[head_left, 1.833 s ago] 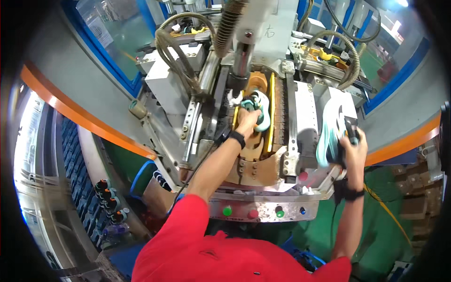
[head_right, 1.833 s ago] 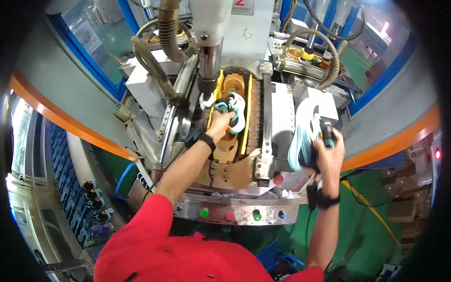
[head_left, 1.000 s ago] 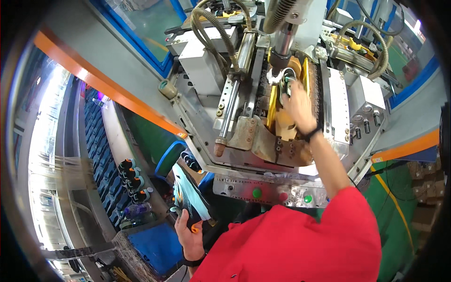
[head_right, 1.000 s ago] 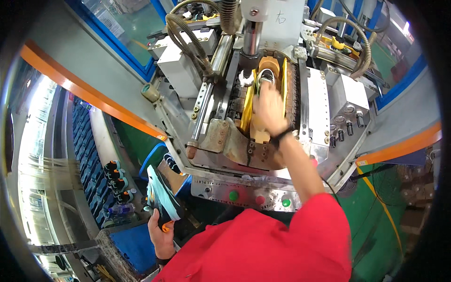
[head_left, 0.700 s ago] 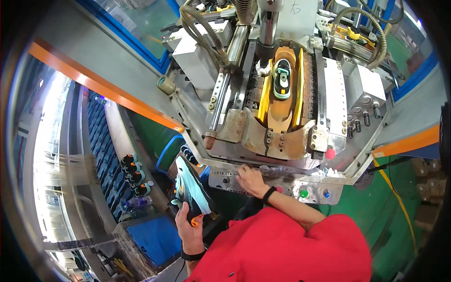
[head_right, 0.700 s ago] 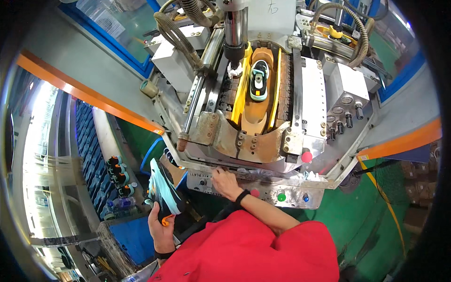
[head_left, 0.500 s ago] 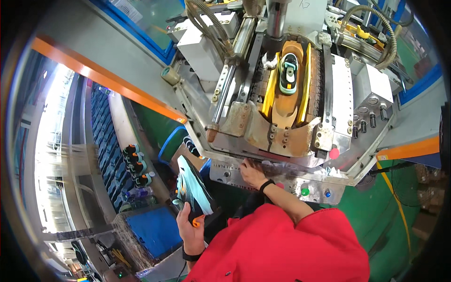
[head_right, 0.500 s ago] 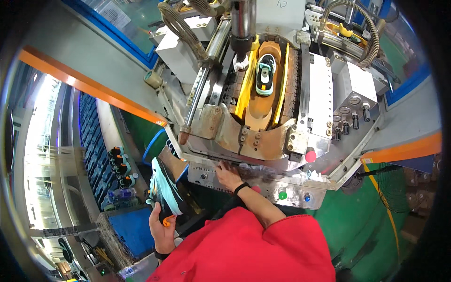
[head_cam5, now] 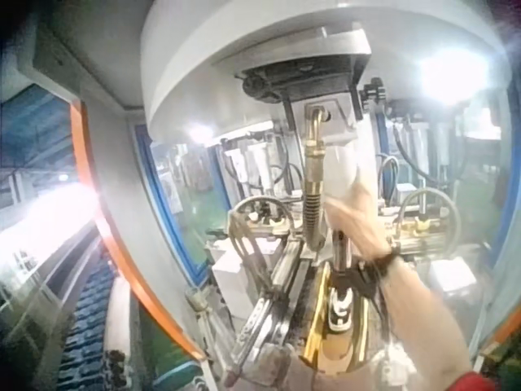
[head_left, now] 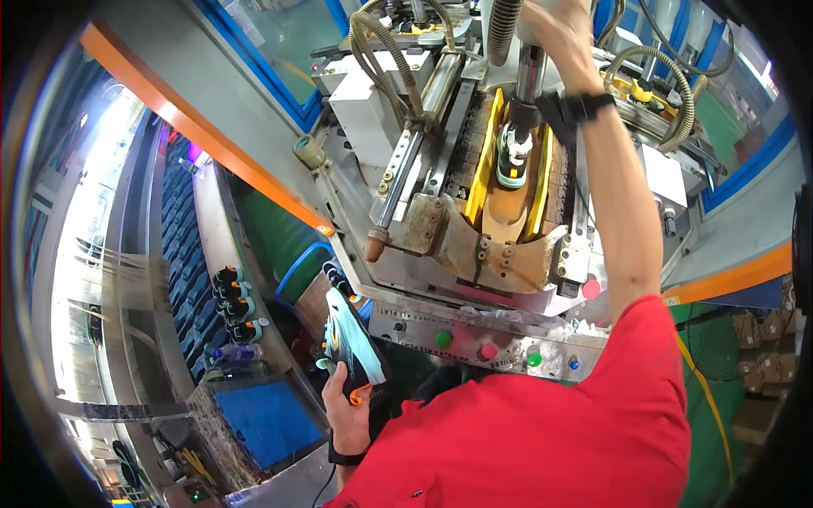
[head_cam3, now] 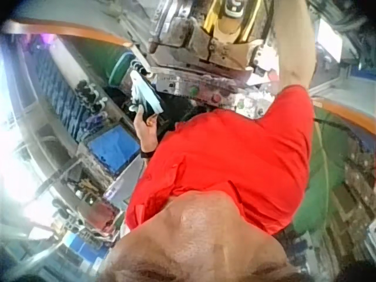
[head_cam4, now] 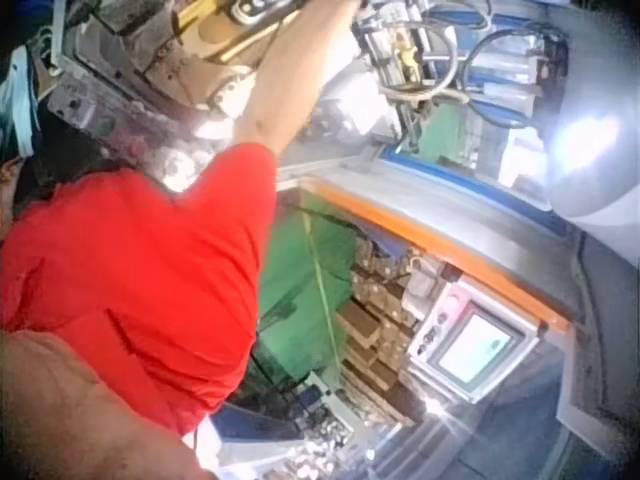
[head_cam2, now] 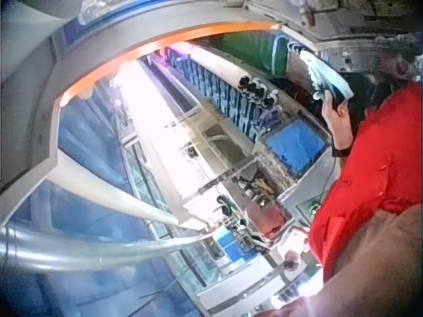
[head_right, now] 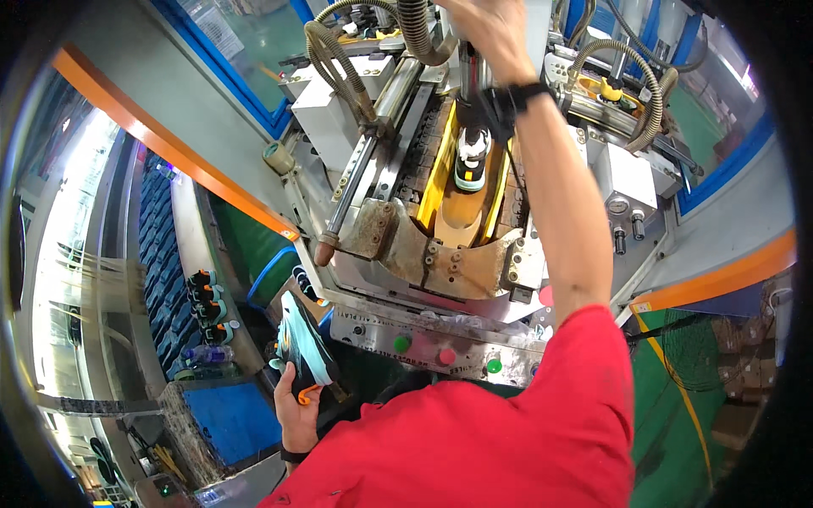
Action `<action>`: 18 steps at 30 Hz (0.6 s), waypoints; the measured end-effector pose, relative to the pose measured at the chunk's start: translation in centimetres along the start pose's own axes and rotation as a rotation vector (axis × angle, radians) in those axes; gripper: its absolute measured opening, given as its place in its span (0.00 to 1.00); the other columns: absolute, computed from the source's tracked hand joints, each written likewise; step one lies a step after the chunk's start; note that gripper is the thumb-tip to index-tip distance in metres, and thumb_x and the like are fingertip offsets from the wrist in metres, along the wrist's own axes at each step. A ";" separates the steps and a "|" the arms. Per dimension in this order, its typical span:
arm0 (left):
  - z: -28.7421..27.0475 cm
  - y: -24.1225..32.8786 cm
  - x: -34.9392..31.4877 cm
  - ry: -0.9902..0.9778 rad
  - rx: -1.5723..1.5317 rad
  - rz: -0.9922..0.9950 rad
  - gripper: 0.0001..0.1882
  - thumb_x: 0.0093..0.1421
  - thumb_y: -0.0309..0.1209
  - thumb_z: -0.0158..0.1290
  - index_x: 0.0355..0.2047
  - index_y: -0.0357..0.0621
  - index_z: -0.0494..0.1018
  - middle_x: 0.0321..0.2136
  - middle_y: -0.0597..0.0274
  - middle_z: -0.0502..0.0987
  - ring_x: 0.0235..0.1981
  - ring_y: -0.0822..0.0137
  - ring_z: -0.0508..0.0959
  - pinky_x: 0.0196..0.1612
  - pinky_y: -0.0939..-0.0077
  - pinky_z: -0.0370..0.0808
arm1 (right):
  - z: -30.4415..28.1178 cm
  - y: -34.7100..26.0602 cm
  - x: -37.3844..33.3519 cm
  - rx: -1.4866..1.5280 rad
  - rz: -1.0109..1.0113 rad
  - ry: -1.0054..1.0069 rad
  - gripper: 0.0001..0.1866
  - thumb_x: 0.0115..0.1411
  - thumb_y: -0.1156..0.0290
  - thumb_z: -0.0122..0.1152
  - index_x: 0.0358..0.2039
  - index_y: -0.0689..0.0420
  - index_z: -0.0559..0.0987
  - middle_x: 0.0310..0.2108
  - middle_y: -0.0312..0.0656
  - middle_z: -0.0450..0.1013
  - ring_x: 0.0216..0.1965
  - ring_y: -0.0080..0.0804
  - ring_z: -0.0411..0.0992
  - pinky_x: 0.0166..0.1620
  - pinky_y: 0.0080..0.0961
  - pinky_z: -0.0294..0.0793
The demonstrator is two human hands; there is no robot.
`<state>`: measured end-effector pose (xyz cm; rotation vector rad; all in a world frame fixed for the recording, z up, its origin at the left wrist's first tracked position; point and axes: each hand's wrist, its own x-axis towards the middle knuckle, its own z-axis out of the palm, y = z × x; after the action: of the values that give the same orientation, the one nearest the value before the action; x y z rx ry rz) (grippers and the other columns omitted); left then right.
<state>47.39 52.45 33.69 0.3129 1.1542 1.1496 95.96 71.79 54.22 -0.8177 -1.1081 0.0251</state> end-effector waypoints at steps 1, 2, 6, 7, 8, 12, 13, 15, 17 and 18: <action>0.4 -0.3 0.1 -0.031 0.002 -0.024 0.11 0.64 0.33 0.53 0.42 0.40 0.74 0.37 0.61 0.80 0.36 0.66 0.81 0.37 0.70 0.77 | -3.2 5.9 3.1 -0.639 -0.281 -0.030 0.17 0.52 0.76 0.65 0.44 0.61 0.75 0.27 0.34 0.73 0.29 0.25 0.72 0.29 0.23 0.72; 0.2 -0.4 -0.1 -0.029 -0.006 -0.033 0.11 0.64 0.33 0.53 0.42 0.39 0.74 0.37 0.61 0.80 0.37 0.65 0.81 0.39 0.69 0.77 | -2.2 6.2 2.6 -0.623 -0.272 -0.035 0.17 0.52 0.76 0.65 0.44 0.61 0.75 0.27 0.34 0.73 0.29 0.25 0.72 0.29 0.23 0.72; -0.2 -1.6 -0.9 -0.011 -0.034 -0.003 0.13 0.65 0.34 0.52 0.45 0.39 0.72 0.39 0.60 0.79 0.39 0.64 0.80 0.43 0.65 0.77 | -0.8 4.1 1.5 -0.172 0.184 -0.050 0.16 0.49 0.73 0.66 0.40 0.60 0.76 0.27 0.35 0.74 0.28 0.25 0.72 0.28 0.24 0.72; 0.0 -1.7 -1.3 -0.015 -0.039 0.005 0.13 0.65 0.34 0.52 0.45 0.39 0.72 0.39 0.60 0.79 0.39 0.64 0.80 0.43 0.65 0.77 | -0.8 4.5 1.3 -0.181 0.083 0.010 0.18 0.49 0.72 0.67 0.41 0.60 0.76 0.29 0.36 0.74 0.28 0.25 0.72 0.28 0.24 0.72; 0.4 -1.8 -1.9 -0.014 -0.040 0.017 0.14 0.65 0.34 0.52 0.46 0.39 0.72 0.39 0.60 0.79 0.39 0.64 0.80 0.43 0.65 0.77 | -0.7 4.7 1.4 -0.186 -0.018 0.070 0.19 0.48 0.71 0.68 0.42 0.60 0.76 0.30 0.37 0.75 0.29 0.25 0.73 0.28 0.24 0.72; -1.9 -2.2 -4.8 0.074 -0.064 0.068 0.14 0.65 0.34 0.52 0.47 0.38 0.72 0.39 0.59 0.79 0.39 0.63 0.80 0.43 0.66 0.77 | 0.9 5.6 0.5 -0.341 0.062 0.103 0.22 0.48 0.70 0.68 0.44 0.61 0.76 0.32 0.39 0.75 0.30 0.26 0.73 0.30 0.23 0.73; -2.7 -2.4 -5.4 0.094 -0.071 0.095 0.15 0.64 0.34 0.52 0.47 0.37 0.72 0.40 0.59 0.79 0.38 0.64 0.81 0.41 0.68 0.77 | 0.9 5.7 0.8 -0.551 0.085 0.015 0.13 0.51 0.66 0.68 0.32 0.58 0.75 0.24 0.35 0.69 0.26 0.23 0.68 0.27 0.23 0.68; -2.7 -2.8 -6.4 0.109 -0.115 0.134 0.13 0.64 0.30 0.52 0.46 0.36 0.73 0.39 0.59 0.79 0.38 0.65 0.81 0.38 0.73 0.77 | -3.0 10.9 2.8 -0.536 0.089 -0.141 0.19 0.51 0.52 0.71 0.28 0.57 0.81 0.24 0.35 0.75 0.28 0.25 0.72 0.34 0.24 0.72; -3.3 -3.1 -6.6 0.123 -0.120 0.163 0.14 0.64 0.29 0.53 0.48 0.37 0.74 0.42 0.61 0.79 0.42 0.67 0.80 0.44 0.70 0.76 | -8.9 16.9 6.9 -0.477 0.192 -0.119 0.14 0.55 0.58 0.70 0.30 0.55 0.82 0.26 0.32 0.76 0.25 0.19 0.69 0.29 0.18 0.66; -4.3 -3.1 -7.2 0.181 -0.090 0.172 0.15 0.63 0.30 0.54 0.48 0.37 0.74 0.42 0.62 0.79 0.44 0.68 0.79 0.46 0.69 0.75 | -9.5 18.5 7.4 -0.373 0.013 -0.151 0.12 0.56 0.60 0.70 0.33 0.56 0.83 0.25 0.31 0.77 0.24 0.17 0.68 0.27 0.16 0.62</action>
<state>45.85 43.67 33.56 0.2456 1.2472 1.3994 113.91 82.56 47.14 -1.1708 -1.2698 -0.1134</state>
